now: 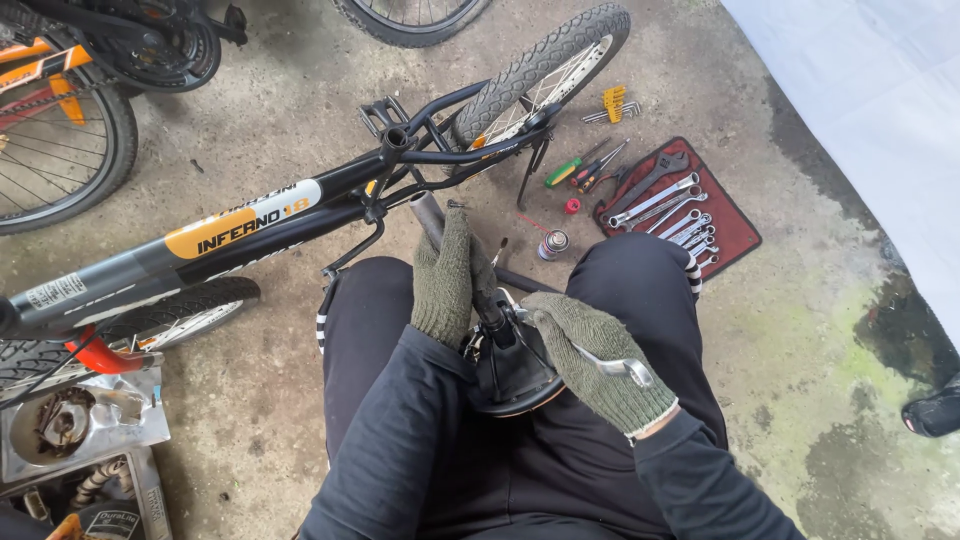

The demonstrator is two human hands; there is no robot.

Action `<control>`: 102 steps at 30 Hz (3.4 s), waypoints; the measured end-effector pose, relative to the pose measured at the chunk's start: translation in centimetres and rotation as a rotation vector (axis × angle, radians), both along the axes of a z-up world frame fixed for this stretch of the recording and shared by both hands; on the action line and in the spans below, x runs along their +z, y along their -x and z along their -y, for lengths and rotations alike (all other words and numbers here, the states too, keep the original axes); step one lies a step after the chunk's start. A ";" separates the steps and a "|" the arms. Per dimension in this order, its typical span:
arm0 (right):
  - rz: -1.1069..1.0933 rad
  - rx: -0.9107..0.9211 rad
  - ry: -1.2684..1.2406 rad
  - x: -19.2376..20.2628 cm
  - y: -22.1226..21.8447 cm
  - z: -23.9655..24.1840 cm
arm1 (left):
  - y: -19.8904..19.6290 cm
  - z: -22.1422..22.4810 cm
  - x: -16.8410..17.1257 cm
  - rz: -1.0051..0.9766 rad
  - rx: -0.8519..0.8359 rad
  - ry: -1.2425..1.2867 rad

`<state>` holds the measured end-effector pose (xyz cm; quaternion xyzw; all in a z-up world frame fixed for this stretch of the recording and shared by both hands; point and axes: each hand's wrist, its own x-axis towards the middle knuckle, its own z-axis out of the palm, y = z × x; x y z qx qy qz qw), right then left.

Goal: Tightening a bolt on a bicycle seat post using a combination wrench

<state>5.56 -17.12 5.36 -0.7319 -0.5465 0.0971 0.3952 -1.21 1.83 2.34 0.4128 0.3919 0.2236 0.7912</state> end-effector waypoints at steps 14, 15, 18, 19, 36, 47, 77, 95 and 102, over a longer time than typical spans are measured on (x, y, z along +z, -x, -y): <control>-0.560 -0.349 -0.334 -1.5 -1.0 0.2 | 1.6 0.1 4.5 -0.142 -0.054 -0.589; -0.594 -0.357 -0.364 -1.4 -1.0 0.2 | 1.8 -0.1 3.9 -0.263 -0.096 -0.721; -1.082 -0.290 -0.583 -0.9 -0.6 -0.6 | 3.0 0.0 8.4 -0.061 -0.110 -0.805; -1.082 -0.288 -0.585 -2.6 -1.7 -0.9 | 3.2 -0.2 8.7 -0.062 -0.108 -0.809; -1.335 -0.222 -0.577 3.8 -0.9 -9.2 | 6.9 1.4 8.1 0.148 -0.178 -0.964; -1.142 -0.306 -0.358 0.6 -2.6 -10.8 | 7.3 2.2 6.7 0.040 -0.225 -0.942; -1.995 0.103 -0.360 -8.8 -6.3 -13.9 | 9.6 0.0 3.9 -0.080 -0.365 -1.321; -2.135 0.798 -0.552 -12.7 -5.7 -15.3 | 8.2 1.4 4.2 -0.490 -0.469 -1.451; -1.775 0.267 -0.377 -6.7 -9.6 -18.7 | 8.0 1.2 5.3 -0.432 -0.530 -1.501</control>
